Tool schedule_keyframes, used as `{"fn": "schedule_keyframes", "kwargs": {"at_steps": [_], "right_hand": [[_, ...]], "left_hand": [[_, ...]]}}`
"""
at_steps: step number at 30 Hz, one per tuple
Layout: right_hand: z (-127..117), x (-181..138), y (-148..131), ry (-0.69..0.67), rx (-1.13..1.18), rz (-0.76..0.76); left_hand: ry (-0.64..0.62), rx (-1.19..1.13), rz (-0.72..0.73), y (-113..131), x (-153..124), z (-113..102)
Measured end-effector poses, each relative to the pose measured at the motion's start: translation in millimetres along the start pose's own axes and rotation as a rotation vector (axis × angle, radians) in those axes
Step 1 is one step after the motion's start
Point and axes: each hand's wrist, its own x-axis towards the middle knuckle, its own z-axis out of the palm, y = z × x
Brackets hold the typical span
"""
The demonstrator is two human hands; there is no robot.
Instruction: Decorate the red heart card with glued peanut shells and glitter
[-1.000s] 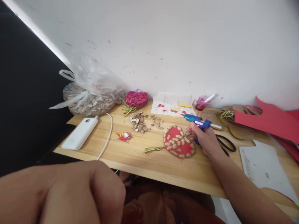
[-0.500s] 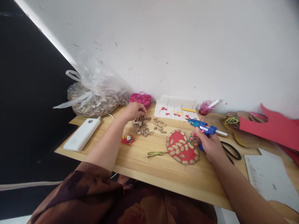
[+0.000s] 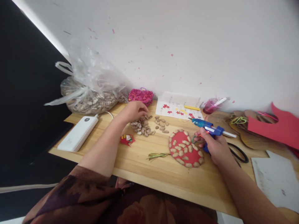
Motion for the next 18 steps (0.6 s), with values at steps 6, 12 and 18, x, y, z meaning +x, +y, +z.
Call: {"fn": "schedule_keyframes", "kwargs": {"at_steps": [6, 12, 18], "right_hand": [[-1.0, 0.9, 3.1, -0.017, 0.01, -0.008], [-0.5, 1.1, 2.9, -0.022, 0.002, -0.003], [-1.5, 1.3, 3.3, -0.031, -0.006, -0.002]], "left_hand": [[-0.048, 0.139, 0.156, 4.8, 8.0, 29.7], [0.005, 0.218, 0.043, 15.5, 8.9, 38.7], [0.07, 0.113, -0.138, 28.4, 8.0, 41.2]]}}
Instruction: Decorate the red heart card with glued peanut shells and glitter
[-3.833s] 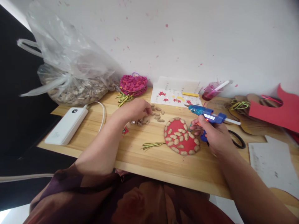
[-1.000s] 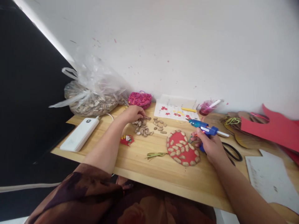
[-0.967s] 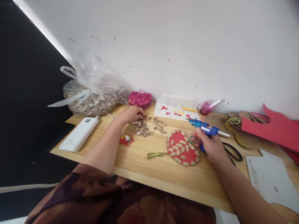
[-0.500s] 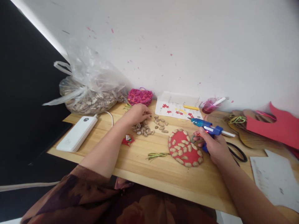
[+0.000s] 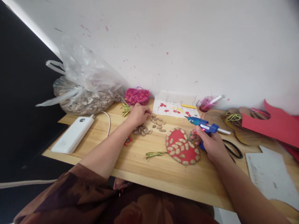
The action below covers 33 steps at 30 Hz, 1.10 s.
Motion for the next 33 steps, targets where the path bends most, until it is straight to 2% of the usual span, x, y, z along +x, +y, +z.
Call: {"fn": "schedule_keyframes", "kwargs": {"at_steps": [5, 9, 14, 19, 23, 30, 33], "right_hand": [[-0.8, -1.4, -0.9, 0.0, -0.01, -0.007], [-1.2, -1.1, 0.3, -0.013, -0.015, -0.011], [0.2, -1.7, -1.8, -0.003, -0.014, -0.025], [1.1, -3.7, -4.5, 0.005, -0.009, -0.009], [0.8, -4.0, -3.9, 0.003, 0.009, -0.013], [2.3, -5.1, -7.3, 0.008, -0.009, -0.014], [1.7, -5.0, -6.3, 0.003, -0.017, -0.028]], "left_hand": [[-0.061, -0.143, -0.072, -2.6, 2.2, 4.7], [-0.044, -0.109, -0.088, -3.8, 2.8, 5.5], [0.01, -0.131, 0.002, -15.4, 2.7, -10.4], [-0.089, -0.049, 0.128, -34.5, 2.9, -27.3], [-0.152, -0.003, 0.193, -40.6, 6.0, -24.1], [-0.058, -0.013, 0.215, -41.1, 11.7, -9.9], [-0.006, -0.137, 0.169, -36.6, 10.7, -6.1]]}}
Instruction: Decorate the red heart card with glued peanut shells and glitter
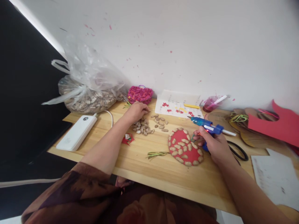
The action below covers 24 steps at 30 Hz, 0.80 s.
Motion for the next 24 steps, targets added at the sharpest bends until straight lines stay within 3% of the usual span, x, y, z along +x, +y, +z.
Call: {"fn": "schedule_keyframes", "kwargs": {"at_steps": [6, 8, 11, 18, 21, 24], "right_hand": [[-0.7, 0.9, 2.2, -0.019, -0.001, 0.001], [-0.8, 1.0, 2.7, -0.015, 0.007, 0.004], [-1.2, 0.5, 2.5, -0.011, 0.014, 0.006], [-0.6, 0.2, 1.0, -0.012, -0.005, -0.007], [-0.9, 1.1, 3.8, -0.018, -0.002, -0.011], [-1.5, 1.9, 6.0, -0.027, 0.013, -0.013]], "left_hand": [[0.17, -0.849, -0.224, 20.0, -3.4, -0.1], [0.163, -1.089, -0.303, 26.3, -4.6, -3.5], [0.124, -1.26, -0.398, 32.0, -5.8, -8.5], [0.134, -1.242, -0.464, 30.4, -3.9, -11.2], [0.15, -1.06, -0.473, 23.2, -5.0, -15.4], [0.147, -0.714, -0.419, 15.3, -7.1, -19.6]]}}
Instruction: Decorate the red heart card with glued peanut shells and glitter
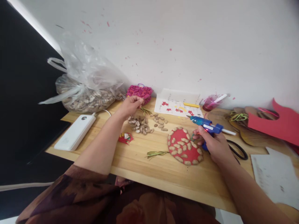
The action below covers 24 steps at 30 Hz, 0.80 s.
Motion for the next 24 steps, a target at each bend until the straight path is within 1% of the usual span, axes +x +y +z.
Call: {"fn": "schedule_keyframes", "kwargs": {"at_steps": [2, 3, 5, 7, 9, 12, 14, 17, 21, 24], "right_hand": [[-0.1, 0.2, -0.2, 0.0, -0.008, 0.006], [0.0, 0.1, -0.9, 0.003, -0.017, 0.011], [0.4, -0.3, -2.6, 0.008, -0.032, 0.018], [1.0, -0.9, -4.2, 0.009, -0.036, 0.017], [1.5, -1.4, -5.1, 0.008, -0.035, 0.019], [1.9, -1.4, -5.5, 0.009, -0.031, 0.025], [1.9, -1.1, -5.1, 0.008, -0.028, 0.023], [1.5, -0.5, -3.9, 0.01, -0.027, 0.013], [0.9, 0.4, -2.7, 0.016, -0.026, 0.001], [0.8, 0.8, -2.8, 0.01, -0.013, 0.007]], "left_hand": [[0.013, 0.178, 0.09, -1.7, 0.7, -1.4], [-0.002, 0.218, 0.126, -2.4, 1.0, -0.4], [-0.08, 0.252, 0.153, -3.4, 1.9, 3.7], [-0.143, 0.345, 0.157, -4.5, 3.3, 7.7], [-0.11, 0.5, 0.178, -6.1, 4.9, 8.7], [0.016, 0.652, 0.232, -9.5, 7.8, 5.2], [0.02, 0.698, 0.23, -11.5, 9.8, 3.0], [-0.036, 0.708, 0.222, -13.2, 12.0, 4.5], [0.013, 0.668, 0.257, -13.1, 11.2, 11.1], [0.01, 0.656, 0.244, -13.3, 8.7, 14.0]]}}
